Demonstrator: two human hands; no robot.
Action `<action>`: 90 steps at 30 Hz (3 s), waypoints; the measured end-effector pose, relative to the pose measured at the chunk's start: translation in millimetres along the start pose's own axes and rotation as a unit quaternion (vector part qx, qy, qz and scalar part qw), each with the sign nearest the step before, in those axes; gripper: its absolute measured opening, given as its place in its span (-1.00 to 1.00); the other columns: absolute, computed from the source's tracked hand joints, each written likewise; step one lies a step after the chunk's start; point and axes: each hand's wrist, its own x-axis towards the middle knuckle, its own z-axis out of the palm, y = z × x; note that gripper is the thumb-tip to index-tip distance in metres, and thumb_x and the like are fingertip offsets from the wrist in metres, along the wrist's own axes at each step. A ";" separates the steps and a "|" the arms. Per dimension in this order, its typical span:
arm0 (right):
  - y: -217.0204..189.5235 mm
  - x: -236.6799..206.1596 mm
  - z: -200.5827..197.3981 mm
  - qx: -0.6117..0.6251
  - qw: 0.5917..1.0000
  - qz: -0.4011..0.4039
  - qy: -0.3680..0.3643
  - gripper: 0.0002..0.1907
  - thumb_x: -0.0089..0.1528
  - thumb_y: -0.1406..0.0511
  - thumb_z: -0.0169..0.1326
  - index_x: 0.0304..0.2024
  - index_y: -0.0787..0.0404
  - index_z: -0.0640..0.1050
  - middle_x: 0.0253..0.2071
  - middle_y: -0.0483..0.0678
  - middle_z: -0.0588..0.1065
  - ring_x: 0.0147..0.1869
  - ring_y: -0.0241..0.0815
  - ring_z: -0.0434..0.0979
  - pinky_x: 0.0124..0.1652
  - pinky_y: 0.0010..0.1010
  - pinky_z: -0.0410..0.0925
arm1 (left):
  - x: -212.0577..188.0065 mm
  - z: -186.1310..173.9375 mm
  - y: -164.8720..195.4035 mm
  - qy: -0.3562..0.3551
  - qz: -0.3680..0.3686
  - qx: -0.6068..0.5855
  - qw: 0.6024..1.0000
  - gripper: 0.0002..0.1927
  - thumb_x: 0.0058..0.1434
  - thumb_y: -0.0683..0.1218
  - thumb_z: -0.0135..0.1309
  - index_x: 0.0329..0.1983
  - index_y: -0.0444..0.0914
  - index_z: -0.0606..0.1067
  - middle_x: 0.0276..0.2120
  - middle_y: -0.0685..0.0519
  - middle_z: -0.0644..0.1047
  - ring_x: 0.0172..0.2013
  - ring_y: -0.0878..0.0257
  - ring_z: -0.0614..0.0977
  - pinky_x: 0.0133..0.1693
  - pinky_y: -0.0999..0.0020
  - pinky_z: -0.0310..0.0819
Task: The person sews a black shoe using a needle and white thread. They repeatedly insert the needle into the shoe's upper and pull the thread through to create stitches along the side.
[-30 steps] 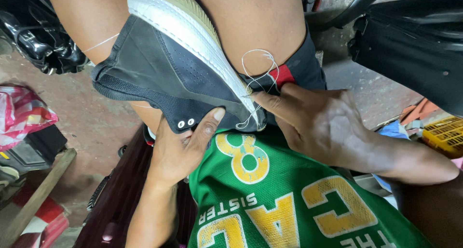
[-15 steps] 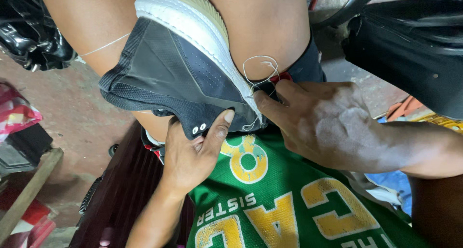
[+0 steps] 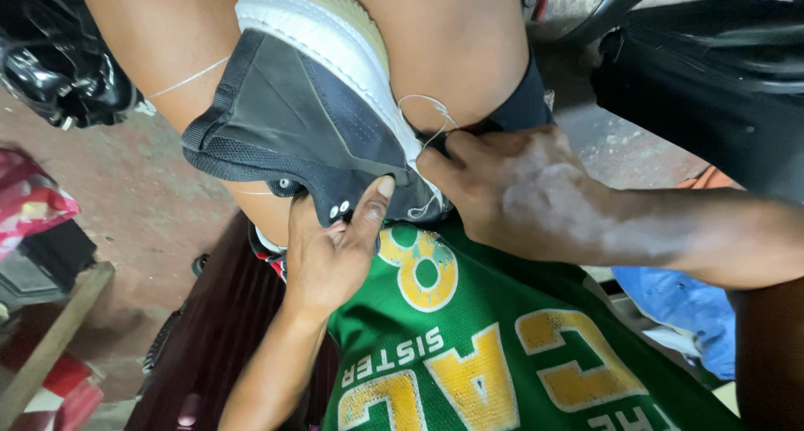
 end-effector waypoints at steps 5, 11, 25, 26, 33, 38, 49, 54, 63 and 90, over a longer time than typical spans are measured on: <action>2.3 6.6 7.4 -0.003 0.998 -0.055 0.028 -0.65 0.00 0.38 0.14 -0.13 0.23 0.51 -0.37 0.02 0.51 -0.39 -0.03 0.63 -0.47 -0.16 0.44 | -0.6 3.9 2.8 0.004 -0.022 -0.058 0.998 -0.85 0.37 -0.23 0.12 -0.09 -0.43 0.61 -0.25 0.03 0.67 -0.27 0.41 0.60 -0.18 0.47 0.51; 3.5 1.4 7.4 0.026 0.996 -0.049 0.070 -0.66 0.10 0.35 0.12 -0.06 0.28 0.50 -0.36 0.01 0.55 -0.37 -0.04 0.63 -0.46 -0.18 0.43 | -14.6 5.3 -8.1 0.003 0.042 -0.031 0.999 -0.88 0.43 -0.25 0.10 -0.06 -0.41 0.59 -0.21 0.06 0.65 -0.22 0.43 0.58 -0.11 0.50 0.51; 26.1 -5.1 -20.1 0.054 0.998 0.016 0.015 -0.91 0.22 0.26 0.25 -0.28 0.13 0.63 -0.45 -0.06 0.59 -0.50 -0.12 0.57 -0.47 -0.31 0.41 | -65.2 -97.7 -20.9 0.369 0.120 0.319 0.865 -0.87 0.53 -0.20 0.11 -0.05 -0.37 0.41 0.02 -0.23 0.49 -0.11 0.12 0.50 -0.11 0.34 0.36; 25.1 -4.8 -21.1 0.069 0.997 0.017 0.021 -0.91 0.21 0.29 0.24 -0.28 0.16 0.63 -0.44 -0.05 0.59 -0.50 -0.14 0.58 -0.47 -0.33 0.41 | -61.5 -93.7 -16.8 0.340 0.156 0.352 0.858 -0.86 0.45 -0.22 0.09 -0.01 -0.35 0.41 0.04 -0.22 0.49 -0.06 0.05 0.52 -0.04 0.26 0.38; 19.7 -0.7 -24.4 0.183 0.979 0.086 -0.016 -0.91 0.23 0.39 0.21 -0.37 0.29 0.58 -0.64 -0.05 0.53 -0.63 -0.29 0.58 -0.61 -0.45 0.38 | -32.1 -46.1 -7.2 0.135 0.196 0.297 0.925 -0.47 0.15 -0.20 0.21 0.21 -0.39 0.42 -0.30 -0.07 0.53 -0.32 0.06 0.60 -0.27 0.22 0.52; 19.8 -3.1 -19.9 0.209 0.973 0.102 -0.013 -0.92 0.24 0.37 0.20 -0.34 0.27 0.59 -0.61 -0.09 0.55 -0.63 -0.32 0.59 -0.60 -0.47 0.38 | -45.9 -56.1 -30.4 0.147 0.215 0.148 0.954 -0.80 0.29 -0.23 0.25 -0.11 -0.24 0.46 -0.29 -0.02 0.51 -0.42 0.29 0.46 -0.32 0.42 0.39; 26.1 -7.9 -9.0 0.099 0.992 -0.026 0.070 -0.91 0.28 0.28 0.21 -0.25 0.16 0.60 -0.40 -0.06 0.56 -0.43 -0.07 0.57 -0.43 -0.28 0.38 | -20.9 -31.4 -1.6 0.076 -0.015 0.059 0.995 -0.85 0.52 -0.18 0.02 -0.05 -0.34 0.57 -0.43 -0.14 0.54 -0.43 0.15 0.48 -0.34 0.37 0.41; 31.1 -14.0 0.0 0.098 0.991 -0.057 0.070 -0.89 0.32 0.28 0.19 -0.25 0.18 0.56 -0.37 -0.11 0.56 -0.39 -0.12 0.60 -0.44 -0.28 0.37 | 5.8 -21.4 7.8 -0.042 0.074 0.301 0.950 -0.71 0.16 -0.19 0.13 -0.02 -0.30 0.53 -0.16 -0.26 0.61 -0.13 -0.30 0.57 -0.04 -0.06 0.43; 30.3 -9.0 4.3 0.098 0.989 -0.072 0.079 -0.83 0.31 0.26 0.20 -0.25 0.21 0.51 -0.41 -0.07 0.53 -0.47 -0.12 0.54 -0.50 -0.29 0.34 | 22.5 -20.1 5.2 -0.073 -0.017 0.283 0.956 -0.65 0.10 -0.14 0.18 -0.03 -0.32 0.54 -0.01 -0.26 0.57 0.07 -0.26 0.52 0.08 -0.01 0.37; 25.2 -10.5 -36.1 -0.291 0.949 -0.090 0.076 -0.54 0.22 -0.08 0.19 -0.58 0.04 0.48 -0.63 -0.17 0.42 -0.60 -0.20 0.48 -0.61 -0.38 0.27 | 18.0 -24.0 3.0 -0.045 0.101 0.212 0.971 -0.76 0.05 -0.23 0.18 -0.18 -0.34 0.58 -0.18 -0.26 0.62 -0.09 -0.27 0.58 -0.03 0.00 0.43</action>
